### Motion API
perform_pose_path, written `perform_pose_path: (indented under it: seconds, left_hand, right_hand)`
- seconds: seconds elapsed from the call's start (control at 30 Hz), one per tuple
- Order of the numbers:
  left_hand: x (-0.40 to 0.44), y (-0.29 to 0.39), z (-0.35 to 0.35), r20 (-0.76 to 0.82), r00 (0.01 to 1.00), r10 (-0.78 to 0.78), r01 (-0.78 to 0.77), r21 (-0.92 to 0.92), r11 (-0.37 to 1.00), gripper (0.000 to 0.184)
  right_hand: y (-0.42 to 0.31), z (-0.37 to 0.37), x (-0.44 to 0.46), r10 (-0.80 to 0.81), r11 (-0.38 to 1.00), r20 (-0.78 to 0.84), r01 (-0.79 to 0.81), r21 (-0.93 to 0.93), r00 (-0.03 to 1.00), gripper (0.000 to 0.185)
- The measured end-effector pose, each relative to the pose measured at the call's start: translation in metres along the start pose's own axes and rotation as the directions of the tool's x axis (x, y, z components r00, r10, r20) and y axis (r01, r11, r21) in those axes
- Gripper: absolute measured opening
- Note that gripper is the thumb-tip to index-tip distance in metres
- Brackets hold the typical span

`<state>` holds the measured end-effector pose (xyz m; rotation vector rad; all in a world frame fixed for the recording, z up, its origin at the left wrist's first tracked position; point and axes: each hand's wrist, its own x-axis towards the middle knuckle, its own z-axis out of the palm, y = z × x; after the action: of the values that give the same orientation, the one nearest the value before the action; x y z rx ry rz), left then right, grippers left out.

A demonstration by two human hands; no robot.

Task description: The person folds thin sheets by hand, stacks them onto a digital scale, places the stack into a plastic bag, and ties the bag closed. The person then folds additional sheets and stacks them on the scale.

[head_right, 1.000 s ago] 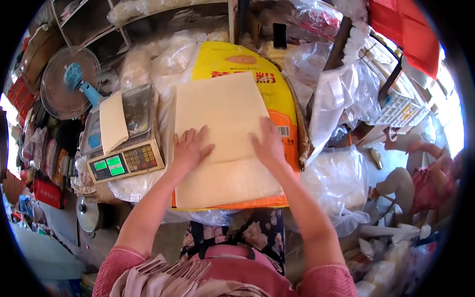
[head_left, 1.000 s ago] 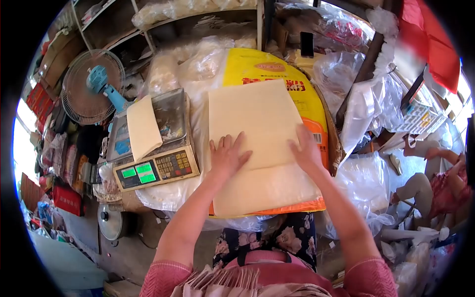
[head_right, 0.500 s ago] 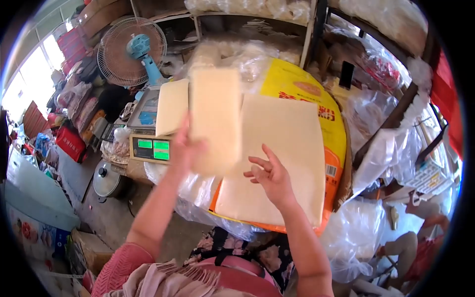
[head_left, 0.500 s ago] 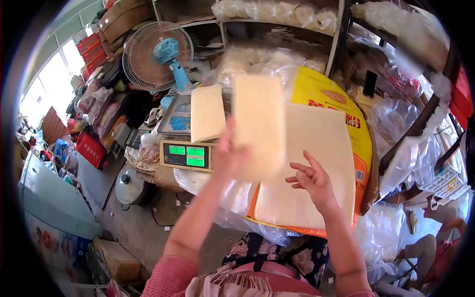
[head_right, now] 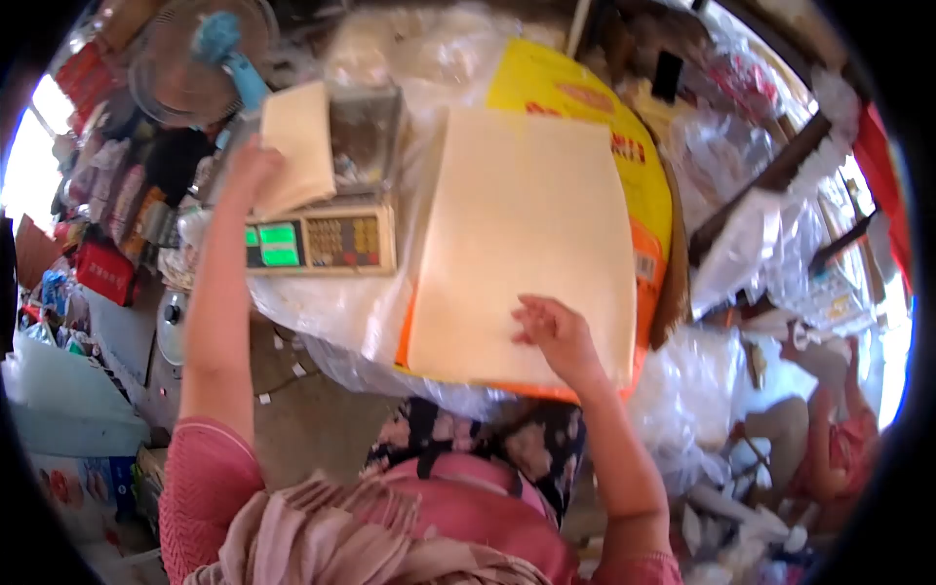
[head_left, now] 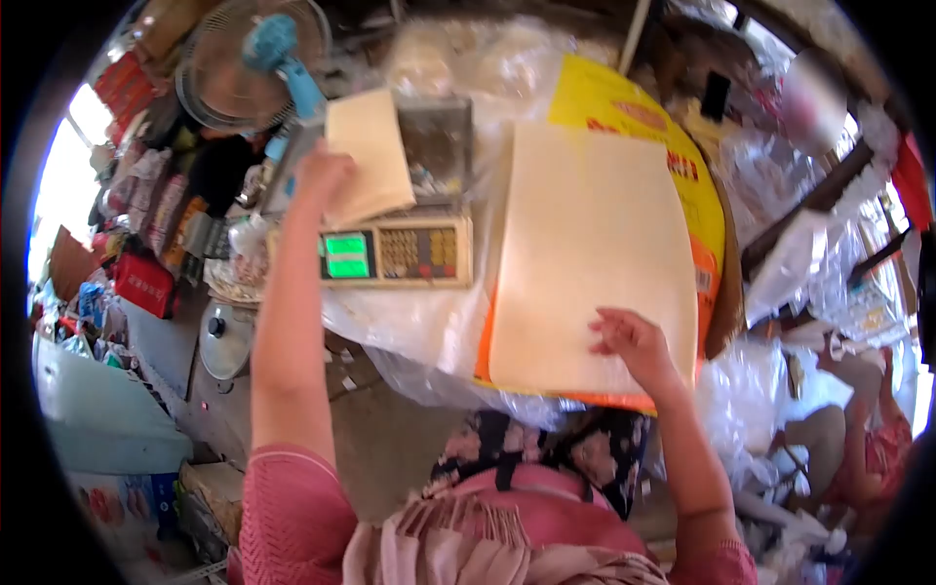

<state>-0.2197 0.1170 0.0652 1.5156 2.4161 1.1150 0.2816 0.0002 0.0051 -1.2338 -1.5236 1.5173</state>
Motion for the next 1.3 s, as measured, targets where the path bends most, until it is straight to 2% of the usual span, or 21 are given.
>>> perform_pose_path:
  seconds: [0.07, 0.13, 0.23, 0.27, 0.33, 0.37, 0.47, 0.6, 0.67, 0.7, 0.8, 0.83, 0.9, 0.93, 1.03, 1.07, 1.1, 1.17, 1.23, 1.27, 1.3]
  left_hand:
    - [-0.003, 0.004, 0.005, 0.101, 0.993, -0.061, 0.089, -0.309, 0.947, 0.039]
    - [-0.006, 0.010, 0.005, 0.185, 0.979, -0.082, 0.147, -0.374, 0.916, 0.037]
    - [-0.018, 0.027, 0.001, 0.267, 0.962, -0.047, 0.165, -0.439, 0.883, 0.044]
    - [-0.021, 0.031, 0.000, 0.290, 0.956, -0.040, 0.174, -0.455, 0.873, 0.048]
    - [-0.026, 0.034, 0.006, -0.022, 1.000, -0.021, 0.022, 0.024, 0.999, 0.057]
    - [-0.029, 0.037, 0.009, -0.165, 0.985, 0.048, 0.000, 0.283, 0.959, 0.061]
    - [-0.078, 0.062, -0.009, -0.286, 0.872, 0.397, -0.338, 0.235, 0.911, 0.070]
    - [-0.149, 0.085, -0.004, -0.379, 0.766, 0.519, -0.501, 0.154, 0.852, 0.066]
    - [-0.179, 0.090, 0.006, -0.378, 0.746, 0.548, -0.545, 0.125, 0.829, 0.063]
    - [-0.195, 0.094, 0.013, -0.378, 0.737, 0.561, -0.574, 0.090, 0.814, 0.051]
    - [-0.233, 0.099, 0.032, -0.272, 0.695, 0.666, -0.719, -0.266, 0.642, 0.027]
    - [-0.245, 0.100, 0.036, -0.190, 0.657, 0.730, -0.740, -0.346, 0.576, 0.022]
    - [-0.264, 0.111, 0.036, 0.241, 0.562, 0.791, -0.653, -0.459, 0.603, 0.017]
    - [-0.271, 0.110, 0.046, 0.352, 0.503, 0.789, -0.650, -0.447, 0.614, 0.024]
    - [-0.284, 0.119, 0.067, 0.342, 0.531, 0.775, -0.688, -0.359, 0.631, 0.034]
    - [-0.286, 0.118, 0.072, 0.434, 0.531, 0.728, -0.669, -0.312, 0.674, 0.043]
    - [-0.290, 0.119, 0.075, 0.466, 0.537, 0.703, -0.698, -0.222, 0.681, 0.045]
    - [-0.300, 0.120, 0.082, 0.523, 0.558, 0.644, -0.739, -0.039, 0.672, 0.049]
    - [-0.306, 0.115, 0.091, 0.486, 0.573, 0.660, -0.722, -0.081, 0.687, 0.054]
    - [-0.307, 0.113, 0.092, 0.488, 0.576, 0.656, -0.721, -0.076, 0.689, 0.055]
    - [-0.307, 0.113, 0.092, 0.488, 0.582, 0.651, -0.717, -0.071, 0.693, 0.055]
  right_hand:
    - [-0.018, 0.004, -0.008, -0.046, 0.984, -0.020, 0.042, -0.171, 0.999, 0.027]
    - [-0.031, 0.018, -0.017, -0.075, 0.968, -0.005, 0.072, -0.240, 0.997, 0.020]
    - [-0.024, 0.037, -0.015, -0.446, 0.709, 0.215, 0.489, -0.509, 0.869, 0.018]
    - [-0.023, 0.046, -0.014, -0.425, 0.693, 0.279, 0.508, -0.512, 0.861, 0.015]
    - [-0.018, 0.057, -0.012, -0.472, 0.488, 0.416, 0.624, -0.610, 0.777, 0.014]
    - [-0.014, 0.062, -0.012, -0.480, 0.374, 0.486, 0.671, -0.640, 0.730, 0.013]
    - [-0.008, 0.077, -0.010, -0.548, 0.178, 0.507, 0.685, -0.706, 0.665, 0.006]
    - [-0.002, 0.089, -0.008, -0.556, 0.012, 0.554, 0.673, -0.740, 0.619, 0.006]
    - [-0.003, 0.091, -0.008, -0.536, 0.019, 0.577, 0.692, -0.722, 0.617, 0.006]
    - [-0.004, 0.090, -0.008, -0.528, 0.021, 0.586, 0.699, -0.715, 0.615, 0.006]
    - [-0.024, 0.065, 0.004, -0.387, 0.767, 0.187, 0.428, -0.478, 0.903, 0.011]
    - [-0.029, 0.056, 0.011, -0.395, 0.797, 0.022, 0.354, -0.489, 0.918, 0.009]
    - [-0.045, 0.039, 0.012, -0.287, 0.917, -0.156, 0.224, -0.330, 0.945, 0.011]
    - [-0.042, 0.032, 0.013, -0.217, 0.942, -0.024, 0.203, -0.268, 0.976, 0.026]
    - [-0.029, 0.042, -0.007, -0.512, 0.561, 0.235, 0.529, -0.637, 0.826, 0.046]
    - [-0.021, 0.047, -0.013, -0.395, 0.367, 0.296, 0.445, -0.817, 0.870, 0.058]
    - [-0.008, 0.045, -0.011, -0.405, 0.262, 0.307, 0.430, -0.864, 0.862, 0.054]
    - [-0.003, 0.027, 0.010, -0.281, 0.184, 0.385, 0.442, -0.878, 0.879, 0.043]
    - [-0.060, -0.005, 0.028, -0.243, 0.411, 0.244, 0.327, -0.851, 0.939, 0.042]
    - [-0.084, -0.023, 0.033, -0.524, 0.510, 0.057, 0.367, -0.778, 0.850, 0.031]
    - [-0.120, -0.036, 0.026, -0.590, 0.363, 0.011, 0.277, -0.890, 0.808, 0.031]
